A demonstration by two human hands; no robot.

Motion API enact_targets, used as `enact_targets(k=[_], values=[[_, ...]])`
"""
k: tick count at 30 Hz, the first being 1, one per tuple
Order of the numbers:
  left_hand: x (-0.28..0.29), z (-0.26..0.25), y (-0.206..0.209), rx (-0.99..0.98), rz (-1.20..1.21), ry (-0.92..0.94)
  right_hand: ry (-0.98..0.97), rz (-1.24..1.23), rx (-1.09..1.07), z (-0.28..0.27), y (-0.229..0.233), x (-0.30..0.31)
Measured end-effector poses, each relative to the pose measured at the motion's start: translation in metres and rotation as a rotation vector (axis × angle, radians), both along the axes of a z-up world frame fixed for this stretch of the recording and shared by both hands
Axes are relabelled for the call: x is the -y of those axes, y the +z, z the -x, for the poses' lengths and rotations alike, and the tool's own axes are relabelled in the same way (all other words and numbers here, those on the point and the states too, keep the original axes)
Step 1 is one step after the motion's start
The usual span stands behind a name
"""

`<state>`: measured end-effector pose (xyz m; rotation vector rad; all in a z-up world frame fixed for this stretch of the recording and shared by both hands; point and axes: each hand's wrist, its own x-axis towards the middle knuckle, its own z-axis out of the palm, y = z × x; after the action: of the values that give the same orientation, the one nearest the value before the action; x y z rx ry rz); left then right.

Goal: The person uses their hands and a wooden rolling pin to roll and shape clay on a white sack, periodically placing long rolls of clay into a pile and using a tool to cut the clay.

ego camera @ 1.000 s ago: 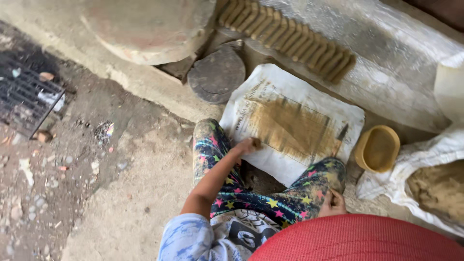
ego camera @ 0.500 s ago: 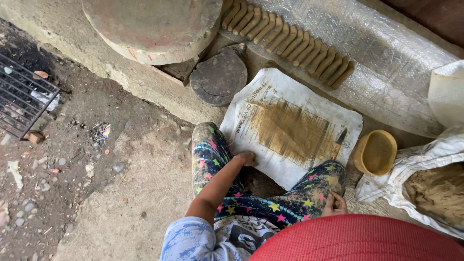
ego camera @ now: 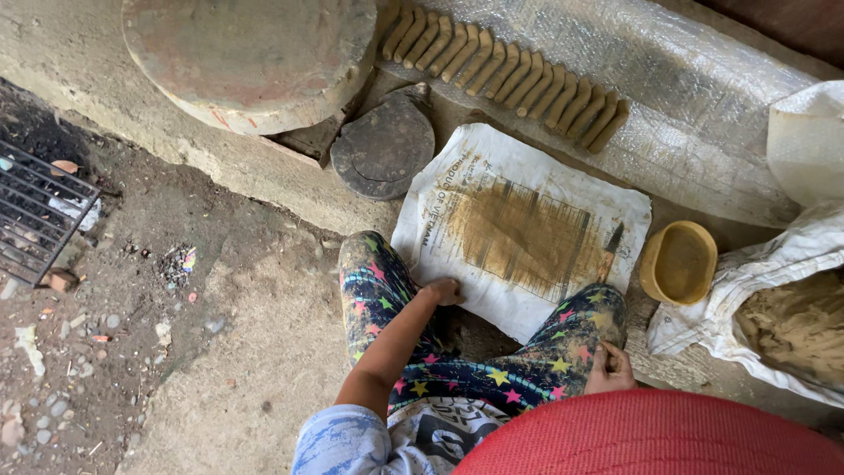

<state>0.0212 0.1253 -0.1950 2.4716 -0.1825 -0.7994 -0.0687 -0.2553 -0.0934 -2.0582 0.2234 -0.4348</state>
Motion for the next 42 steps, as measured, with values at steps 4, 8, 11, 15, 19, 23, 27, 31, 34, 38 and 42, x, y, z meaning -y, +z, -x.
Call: enact_targets(k=[4,8,11,15,19,23,27,31,34,38,42], values=[[-0.001,0.001,-0.001,0.016,0.001,-0.003,-0.066,0.061,-0.098,0.004,0.011,-0.006],[-0.001,0.001,-0.002,0.007,0.008,0.010,-0.079,0.121,-0.088,0.005,0.013,-0.006],[-0.002,0.001,-0.002,0.011,0.010,0.007,-0.051,0.097,-0.019,0.003,0.009,-0.006],[-0.002,0.002,-0.002,0.029,0.010,-0.006,-0.067,0.085,-0.068,0.004,0.011,-0.006],[-0.005,0.004,-0.006,0.045,0.043,0.003,-0.024,0.104,0.037,0.003,0.008,-0.003],[-0.006,0.002,-0.010,0.008,0.048,-0.010,-0.102,0.247,0.004,0.001,-0.008,0.003],[-0.010,0.005,-0.008,0.048,0.078,-0.002,-0.079,0.001,0.040,0.002,-0.018,0.002],[-0.008,0.006,-0.006,0.074,0.115,0.021,-0.053,0.062,0.089,0.005,-0.011,0.001],[-0.005,0.006,-0.005,0.032,0.116,0.082,-0.031,0.195,0.078,0.013,0.001,0.001],[-0.006,0.007,-0.005,0.086,0.088,0.034,0.014,-0.004,0.055,0.002,-0.004,0.002],[-0.004,0.003,-0.012,0.109,0.073,0.004,0.017,-0.009,0.046,0.001,-0.014,0.010]])
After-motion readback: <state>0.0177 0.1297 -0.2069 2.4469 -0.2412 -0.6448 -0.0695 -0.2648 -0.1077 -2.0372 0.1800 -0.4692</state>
